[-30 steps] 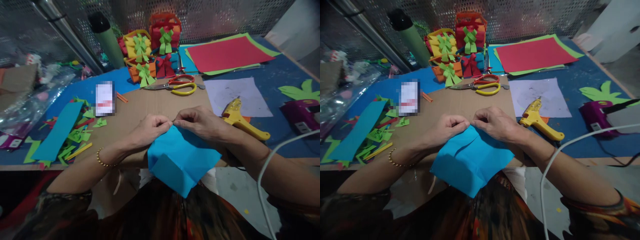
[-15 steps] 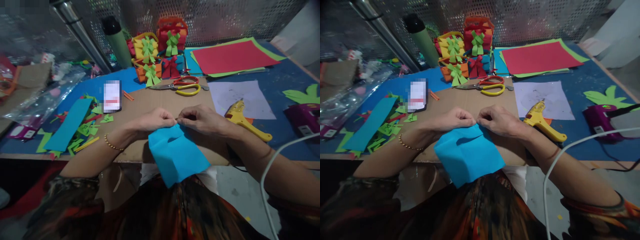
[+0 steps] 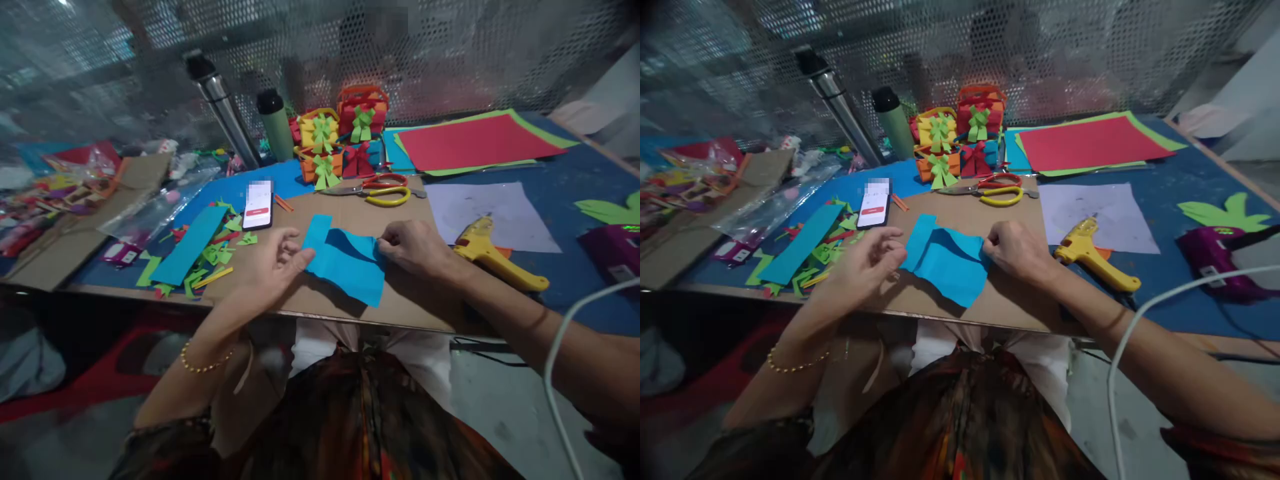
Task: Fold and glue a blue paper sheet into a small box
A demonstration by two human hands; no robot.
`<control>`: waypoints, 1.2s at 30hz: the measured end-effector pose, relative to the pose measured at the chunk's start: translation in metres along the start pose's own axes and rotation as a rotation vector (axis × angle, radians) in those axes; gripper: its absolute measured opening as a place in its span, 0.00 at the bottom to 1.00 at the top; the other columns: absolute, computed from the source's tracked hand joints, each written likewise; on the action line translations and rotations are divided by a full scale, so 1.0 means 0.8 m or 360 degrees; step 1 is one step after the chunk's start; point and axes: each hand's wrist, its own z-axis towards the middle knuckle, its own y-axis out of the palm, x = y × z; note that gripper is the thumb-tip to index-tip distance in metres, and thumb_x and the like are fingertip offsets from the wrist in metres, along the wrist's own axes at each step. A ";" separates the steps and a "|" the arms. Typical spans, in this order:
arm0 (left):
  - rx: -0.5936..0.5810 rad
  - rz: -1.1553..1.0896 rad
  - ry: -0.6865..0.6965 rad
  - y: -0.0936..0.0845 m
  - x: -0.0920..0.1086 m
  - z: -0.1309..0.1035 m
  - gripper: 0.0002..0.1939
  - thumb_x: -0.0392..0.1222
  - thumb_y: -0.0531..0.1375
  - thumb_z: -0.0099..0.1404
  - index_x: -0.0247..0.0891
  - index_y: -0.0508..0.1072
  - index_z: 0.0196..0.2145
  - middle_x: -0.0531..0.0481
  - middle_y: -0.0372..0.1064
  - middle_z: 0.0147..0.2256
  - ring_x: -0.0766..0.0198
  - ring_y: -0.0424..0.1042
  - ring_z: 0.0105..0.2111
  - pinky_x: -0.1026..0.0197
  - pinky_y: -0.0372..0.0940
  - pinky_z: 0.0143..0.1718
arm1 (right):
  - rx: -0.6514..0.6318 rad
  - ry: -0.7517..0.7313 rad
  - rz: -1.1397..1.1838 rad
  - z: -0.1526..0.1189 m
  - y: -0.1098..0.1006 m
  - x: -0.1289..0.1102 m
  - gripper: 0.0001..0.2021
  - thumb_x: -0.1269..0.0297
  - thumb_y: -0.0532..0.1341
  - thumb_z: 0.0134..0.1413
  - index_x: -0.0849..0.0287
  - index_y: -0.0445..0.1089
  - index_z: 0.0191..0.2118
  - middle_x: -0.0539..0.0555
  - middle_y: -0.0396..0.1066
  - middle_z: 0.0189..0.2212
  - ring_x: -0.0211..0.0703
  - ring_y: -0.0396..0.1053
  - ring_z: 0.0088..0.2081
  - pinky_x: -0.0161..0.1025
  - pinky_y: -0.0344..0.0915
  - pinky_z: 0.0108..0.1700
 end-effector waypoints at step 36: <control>-0.0452 0.0170 0.0204 0.021 0.001 0.027 0.40 0.43 0.60 0.60 0.33 0.61 0.69 0.34 0.61 0.68 0.43 0.63 0.67 0.40 0.59 0.68 | -0.0082 -0.0480 0.0475 0.042 -0.006 -0.032 0.13 0.70 0.59 0.55 0.63 0.80 0.42 0.55 0.78 0.33 0.40 0.70 0.32 0.35 0.62 0.34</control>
